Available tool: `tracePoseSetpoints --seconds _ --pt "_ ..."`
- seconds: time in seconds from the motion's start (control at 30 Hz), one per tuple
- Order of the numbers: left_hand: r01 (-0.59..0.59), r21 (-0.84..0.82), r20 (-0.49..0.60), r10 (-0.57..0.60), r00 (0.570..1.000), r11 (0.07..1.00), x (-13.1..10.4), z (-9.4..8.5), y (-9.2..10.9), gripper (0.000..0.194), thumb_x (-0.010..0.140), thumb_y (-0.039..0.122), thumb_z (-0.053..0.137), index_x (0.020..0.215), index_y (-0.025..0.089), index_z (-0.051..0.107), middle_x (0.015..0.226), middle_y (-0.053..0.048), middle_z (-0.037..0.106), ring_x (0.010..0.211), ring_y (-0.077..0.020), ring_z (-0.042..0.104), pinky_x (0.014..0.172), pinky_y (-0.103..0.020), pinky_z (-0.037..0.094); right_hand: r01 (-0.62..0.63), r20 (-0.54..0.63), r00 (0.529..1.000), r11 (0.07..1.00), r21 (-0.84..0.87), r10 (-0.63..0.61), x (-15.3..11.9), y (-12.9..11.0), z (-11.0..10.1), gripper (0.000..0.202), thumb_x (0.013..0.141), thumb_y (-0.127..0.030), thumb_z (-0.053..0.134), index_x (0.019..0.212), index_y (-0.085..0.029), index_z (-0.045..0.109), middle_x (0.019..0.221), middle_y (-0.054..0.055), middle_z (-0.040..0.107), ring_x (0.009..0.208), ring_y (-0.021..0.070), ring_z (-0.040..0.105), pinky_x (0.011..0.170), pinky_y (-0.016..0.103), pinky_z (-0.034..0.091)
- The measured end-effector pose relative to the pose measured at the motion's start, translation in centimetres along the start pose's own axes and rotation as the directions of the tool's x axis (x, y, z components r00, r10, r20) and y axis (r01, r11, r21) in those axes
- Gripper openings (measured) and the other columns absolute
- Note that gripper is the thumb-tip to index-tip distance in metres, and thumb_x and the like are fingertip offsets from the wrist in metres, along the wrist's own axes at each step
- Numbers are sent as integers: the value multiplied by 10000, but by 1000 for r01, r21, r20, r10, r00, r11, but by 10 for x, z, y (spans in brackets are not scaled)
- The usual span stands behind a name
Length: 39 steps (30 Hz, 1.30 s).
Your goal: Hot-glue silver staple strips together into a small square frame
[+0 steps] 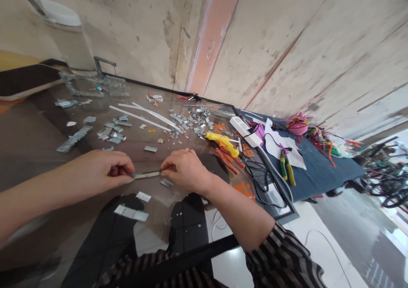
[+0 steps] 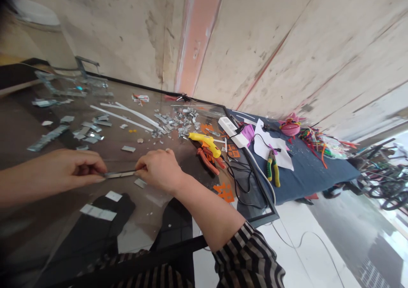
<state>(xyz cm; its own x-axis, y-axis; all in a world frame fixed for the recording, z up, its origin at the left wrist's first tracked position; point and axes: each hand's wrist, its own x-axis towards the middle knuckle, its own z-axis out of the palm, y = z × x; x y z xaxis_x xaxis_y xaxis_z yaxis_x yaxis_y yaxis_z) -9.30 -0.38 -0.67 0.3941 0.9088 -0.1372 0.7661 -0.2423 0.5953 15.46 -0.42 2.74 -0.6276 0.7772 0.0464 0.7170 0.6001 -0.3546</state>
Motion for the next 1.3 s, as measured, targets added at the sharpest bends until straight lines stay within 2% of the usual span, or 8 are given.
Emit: tracePoseSetpoints --seconds 0.23,0.57,0.83,1.1,1.3 --pt "-21 -16 -15 20 1000 1000 0 1 -1 241 660 469 580 681 268 710 582 22 687 547 -196 596 538 -287 413 3 10 1000 1000 5 -3 1 -1 1 77 856 -244 659 841 -209 725 870 0 707 887 162 606 807 299 325" --pt "-5 -4 -16 5 1000 1000 1 4 -2 246 660 463 577 678 253 704 563 17 649 518 -177 549 532 -285 397 21 -3 1000 1000 7 -21 1 1 3 81 848 -242 663 833 -197 729 867 6 715 876 161 615 806 298 334" --pt "16 -18 -12 -17 1000 1000 -1 6 -6 376 633 530 600 850 244 714 589 25 628 518 -169 545 524 -284 416 -7 15 1000 997 70 6 -1 0 -2 99 836 -234 661 887 -189 732 868 10 723 826 142 625 810 268 382" --pt "19 17 -15 -18 1000 1000 -2 4 -5 303 627 520 605 736 254 699 553 28 607 511 -170 529 522 -289 404 -34 36 999 998 61 32 -1 3 -7 107 843 -222 651 902 -193 736 892 12 729 842 144 633 828 269 395" --pt "-28 34 -28 29 999 999 -1 2 1 259 654 485 575 701 261 696 545 29 612 507 -173 536 523 -287 396 -56 52 997 996 72 52 -1 3 -9 135 832 -203 660 943 -187 736 908 15 731 861 145 638 839 272 401"
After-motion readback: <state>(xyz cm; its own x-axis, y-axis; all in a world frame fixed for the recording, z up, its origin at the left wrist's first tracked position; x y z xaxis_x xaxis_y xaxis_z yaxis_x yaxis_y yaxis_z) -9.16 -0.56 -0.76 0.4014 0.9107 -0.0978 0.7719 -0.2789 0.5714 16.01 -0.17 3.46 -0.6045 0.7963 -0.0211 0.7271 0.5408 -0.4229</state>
